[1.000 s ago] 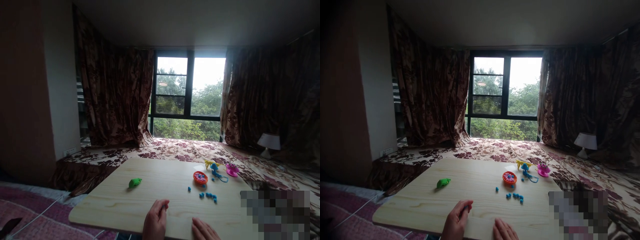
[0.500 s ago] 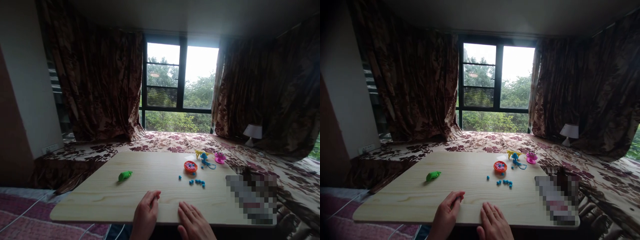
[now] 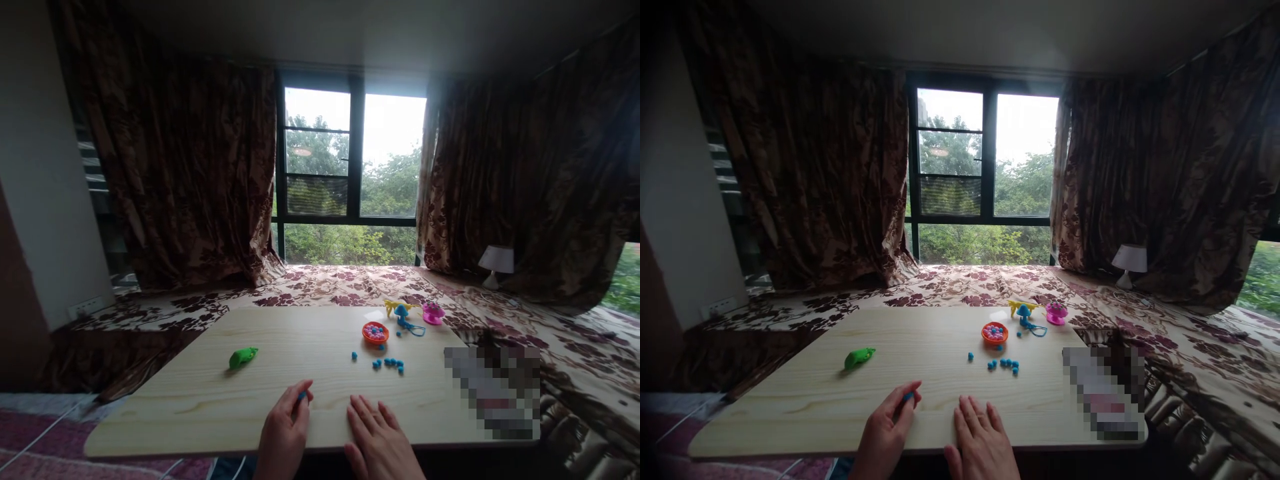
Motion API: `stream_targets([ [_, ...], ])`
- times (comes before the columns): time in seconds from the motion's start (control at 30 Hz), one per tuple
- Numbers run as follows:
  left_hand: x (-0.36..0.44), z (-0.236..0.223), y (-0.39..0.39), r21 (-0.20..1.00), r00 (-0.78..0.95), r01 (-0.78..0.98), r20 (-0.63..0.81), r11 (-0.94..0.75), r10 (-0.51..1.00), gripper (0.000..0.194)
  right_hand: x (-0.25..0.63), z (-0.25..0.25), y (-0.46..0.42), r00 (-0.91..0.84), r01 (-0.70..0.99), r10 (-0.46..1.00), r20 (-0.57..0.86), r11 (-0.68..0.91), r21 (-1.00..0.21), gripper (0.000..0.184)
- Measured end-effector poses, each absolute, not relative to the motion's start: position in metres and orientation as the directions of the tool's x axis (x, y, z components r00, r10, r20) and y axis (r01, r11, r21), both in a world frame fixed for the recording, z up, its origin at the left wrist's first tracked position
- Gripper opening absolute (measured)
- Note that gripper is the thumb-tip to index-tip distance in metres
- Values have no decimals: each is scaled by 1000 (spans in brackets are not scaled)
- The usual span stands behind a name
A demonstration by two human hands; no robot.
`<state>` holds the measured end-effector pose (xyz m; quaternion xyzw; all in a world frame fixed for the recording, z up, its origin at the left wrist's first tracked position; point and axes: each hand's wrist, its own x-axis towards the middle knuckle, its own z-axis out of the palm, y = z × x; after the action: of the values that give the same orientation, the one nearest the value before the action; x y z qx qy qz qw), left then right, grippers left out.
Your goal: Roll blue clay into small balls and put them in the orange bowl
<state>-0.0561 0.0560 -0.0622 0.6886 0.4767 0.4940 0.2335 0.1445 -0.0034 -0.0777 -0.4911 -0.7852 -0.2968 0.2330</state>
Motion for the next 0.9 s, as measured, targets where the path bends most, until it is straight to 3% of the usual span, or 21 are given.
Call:
stream_targets([
  [0.13,-58,-65,58,855,10,361,395,-371,919,36,154,-72,1,-339,938,673,657,300,175,36],
  [0.33,-54,-62,53,855,-17,357,408,-376,913,31,162,-102,-9,-482,870,459,746,348,348,40],
  [0.57,-55,-58,51,851,37,376,382,-367,923,29,148,-69,3,-342,939,692,636,275,206,38],
  [0.77,-54,-57,49,836,20,398,403,-377,915,27,178,-91,-13,-495,869,529,690,292,400,48],
  [0.9,-52,-52,46,824,11,413,420,-387,907,25,146,-87,-9,-439,895,585,682,349,277,44],
])
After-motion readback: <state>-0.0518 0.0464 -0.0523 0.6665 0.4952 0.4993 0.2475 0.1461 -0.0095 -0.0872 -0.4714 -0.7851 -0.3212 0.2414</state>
